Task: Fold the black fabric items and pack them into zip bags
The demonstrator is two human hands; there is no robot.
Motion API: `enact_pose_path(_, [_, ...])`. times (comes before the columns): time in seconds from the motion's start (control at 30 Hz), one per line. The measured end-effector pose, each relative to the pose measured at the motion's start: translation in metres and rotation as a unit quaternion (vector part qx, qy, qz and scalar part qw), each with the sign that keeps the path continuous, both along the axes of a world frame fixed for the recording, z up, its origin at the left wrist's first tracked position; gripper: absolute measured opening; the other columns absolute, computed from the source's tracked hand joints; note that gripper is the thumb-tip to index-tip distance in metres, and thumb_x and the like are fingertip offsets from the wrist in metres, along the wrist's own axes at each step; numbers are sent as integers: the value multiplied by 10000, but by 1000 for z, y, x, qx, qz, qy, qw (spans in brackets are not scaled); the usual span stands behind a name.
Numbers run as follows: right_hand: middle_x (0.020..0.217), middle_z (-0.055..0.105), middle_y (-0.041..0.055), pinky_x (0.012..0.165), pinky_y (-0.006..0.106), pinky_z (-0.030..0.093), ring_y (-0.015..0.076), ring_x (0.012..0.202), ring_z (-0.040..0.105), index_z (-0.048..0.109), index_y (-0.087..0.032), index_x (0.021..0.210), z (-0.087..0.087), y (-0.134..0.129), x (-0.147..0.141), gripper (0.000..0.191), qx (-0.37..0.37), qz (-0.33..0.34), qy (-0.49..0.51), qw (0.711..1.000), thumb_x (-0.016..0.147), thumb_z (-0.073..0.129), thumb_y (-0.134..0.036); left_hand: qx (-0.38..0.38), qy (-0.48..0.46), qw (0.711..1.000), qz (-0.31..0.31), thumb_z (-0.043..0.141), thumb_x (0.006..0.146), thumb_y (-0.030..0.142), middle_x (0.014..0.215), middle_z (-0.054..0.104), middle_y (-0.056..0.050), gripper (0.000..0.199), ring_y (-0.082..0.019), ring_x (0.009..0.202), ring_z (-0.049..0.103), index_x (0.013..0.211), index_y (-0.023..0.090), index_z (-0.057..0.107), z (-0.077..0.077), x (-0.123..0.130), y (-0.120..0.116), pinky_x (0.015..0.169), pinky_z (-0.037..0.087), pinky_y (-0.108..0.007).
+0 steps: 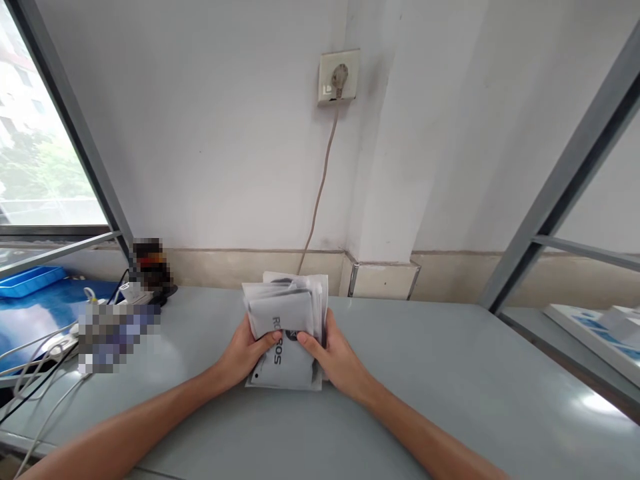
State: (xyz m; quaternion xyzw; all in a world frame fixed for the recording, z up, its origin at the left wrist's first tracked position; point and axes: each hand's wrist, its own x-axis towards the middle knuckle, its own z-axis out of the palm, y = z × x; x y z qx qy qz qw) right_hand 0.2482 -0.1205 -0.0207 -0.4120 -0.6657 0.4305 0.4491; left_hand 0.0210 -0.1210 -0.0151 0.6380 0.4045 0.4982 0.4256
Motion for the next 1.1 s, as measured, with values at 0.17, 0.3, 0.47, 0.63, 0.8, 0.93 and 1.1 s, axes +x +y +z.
enact_pose_path(0.17, [1357, 694, 114, 1040, 452, 576, 323, 1225, 672, 602, -239, 1269, 6, 7, -1, 574, -167, -29, 41, 985, 900, 659, -675, -200, -57, 978, -16, 654, 909, 680, 1409, 635, -187, 677, -332, 1298, 615, 1318, 154, 533, 4, 4, 2, 1086, 503, -436])
enact_pose_path(0.3, [1301, 723, 113, 998, 429, 582, 323, 1186, 688, 621, -231, 1230, 6, 11, 2, 568, -197, -23, 24, 980, 900, 647, -693, -226, -42, 973, 11, 650, 883, 731, 1433, 619, -184, 807, -329, 1296, 613, 1418, 168, 432, 1, 3, 6, 1104, 481, -435])
enact_pose_path(0.47, [1404, 651, 130, 1015, 415, 565, 306, 1230, 659, 510, -238, 1391, -3, 14, 4, 702, -167, -68, 6, 984, 897, 631, -722, -136, 0, 990, 42, 637, 892, 729, 1353, 657, -174, 846, -297, 1199, 665, 1478, 191, 348, -7, -1, 10, 1045, 506, -407])
enact_pose_path(0.63, [1431, 626, 110, 1000, 459, 567, 289, 1175, 686, 346, -290, 1530, -4, 10, 4, 812, -127, -88, -13, 988, 903, 613, -732, -123, 29, 991, 52, 590, 912, 741, 1134, 720, -119, 839, -244, 936, 721, 1490, 192, 326, -4, -5, 12, 860, 560, -368])
enact_pose_path(0.8, [1179, 762, 74, 930, 447, 587, 293, 1055, 729, 511, -283, 1390, 0, 9, 6, 636, -111, -78, -3, 991, 924, 596, -707, -117, 43, 990, 67, 479, 941, 778, 1044, 734, -92, 775, -258, 946, 713, 1445, 191, 432, -3, -5, 12, 917, 545, -397])
enact_pose_path(0.93, [987, 792, 72, 746, 431, 624, 294, 870, 759, 559, -252, 1314, 1, 13, 9, 612, -125, -95, 29, 987, 921, 580, -720, -97, 5, 993, 61, 520, 961, 723, 1420, 627, -136, 698, -312, 1356, 560, 1446, 222, 490, 2, -2, 10, 1148, 431, -415])
enact_pose_path(1.1, [1027, 794, 97, 748, 452, 647, 313, 883, 770, 474, -235, 1431, 5, 9, 8, 719, -160, -116, 19, 980, 919, 576, -729, -123, -35, 992, -22, 530, 965, 707, 1613, 466, -76, 671, -303, 1525, 379, 1484, 285, 484, 11, 5, 0, 1256, 322, -436])
